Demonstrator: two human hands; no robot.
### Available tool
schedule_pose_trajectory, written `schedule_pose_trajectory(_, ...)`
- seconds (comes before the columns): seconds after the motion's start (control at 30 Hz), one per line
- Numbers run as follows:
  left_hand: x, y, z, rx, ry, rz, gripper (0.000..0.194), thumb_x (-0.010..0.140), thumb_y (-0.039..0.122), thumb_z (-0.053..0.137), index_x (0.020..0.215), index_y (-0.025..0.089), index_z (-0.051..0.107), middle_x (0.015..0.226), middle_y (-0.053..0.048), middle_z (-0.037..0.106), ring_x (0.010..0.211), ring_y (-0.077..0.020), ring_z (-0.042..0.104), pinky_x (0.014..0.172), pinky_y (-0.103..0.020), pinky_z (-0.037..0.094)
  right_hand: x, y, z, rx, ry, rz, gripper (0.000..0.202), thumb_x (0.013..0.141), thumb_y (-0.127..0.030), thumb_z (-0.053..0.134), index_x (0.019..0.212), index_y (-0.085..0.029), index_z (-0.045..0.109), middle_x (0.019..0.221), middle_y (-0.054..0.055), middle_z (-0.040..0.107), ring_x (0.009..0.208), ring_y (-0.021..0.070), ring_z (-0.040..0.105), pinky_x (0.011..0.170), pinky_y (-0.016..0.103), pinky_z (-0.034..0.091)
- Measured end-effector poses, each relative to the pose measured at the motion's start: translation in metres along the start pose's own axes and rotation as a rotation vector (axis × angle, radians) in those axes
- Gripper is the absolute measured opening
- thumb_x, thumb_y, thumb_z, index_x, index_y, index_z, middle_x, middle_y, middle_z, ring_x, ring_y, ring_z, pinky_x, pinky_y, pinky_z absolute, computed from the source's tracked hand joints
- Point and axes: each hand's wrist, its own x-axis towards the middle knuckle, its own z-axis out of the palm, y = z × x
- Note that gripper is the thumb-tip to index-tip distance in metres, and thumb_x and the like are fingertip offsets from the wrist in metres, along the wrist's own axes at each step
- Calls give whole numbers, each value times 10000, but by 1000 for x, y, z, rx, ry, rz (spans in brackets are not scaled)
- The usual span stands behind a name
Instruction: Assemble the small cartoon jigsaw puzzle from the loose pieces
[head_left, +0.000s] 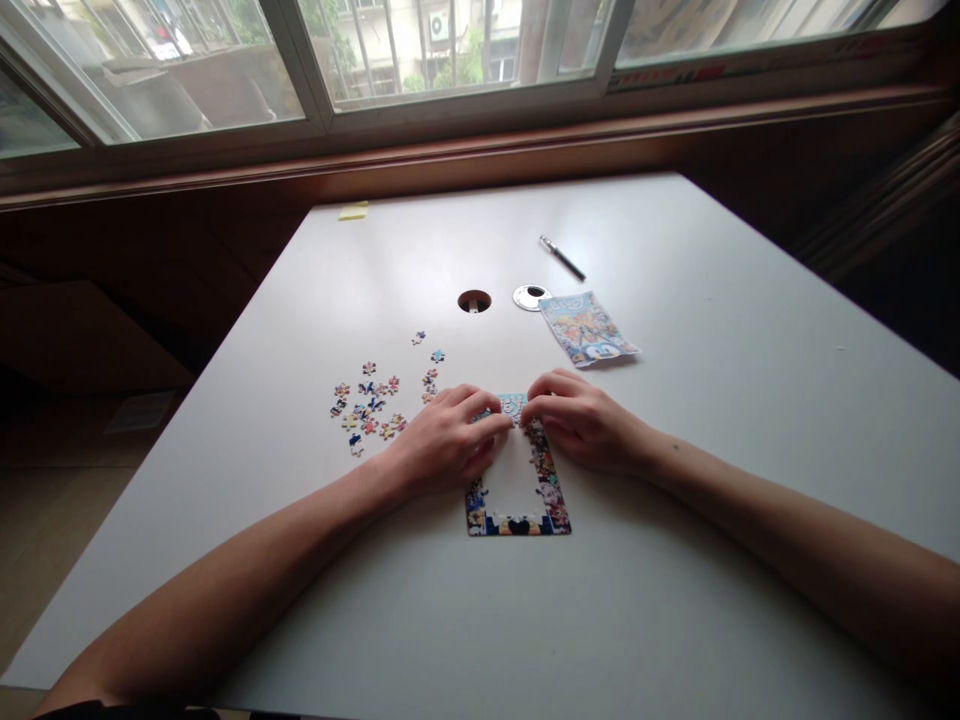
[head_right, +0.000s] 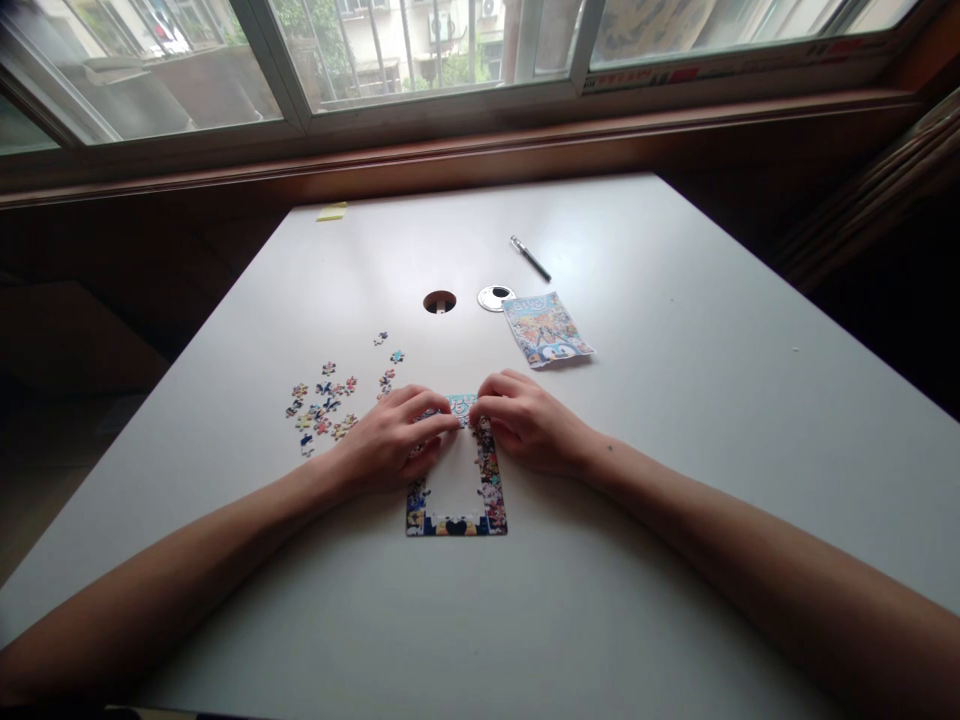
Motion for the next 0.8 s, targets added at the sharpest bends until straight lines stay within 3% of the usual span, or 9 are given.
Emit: schedule_pose_trajectory(0.8,0,0,-1,11,-10,8,269,922,200,500,1171,205,602,1163,-89,602,1065,-229,524,927,-407,482,1,-1,0,-3,-1,23,317,798,1,502,1000,-208,630,939,68,606,869,203,541,758,354,490)
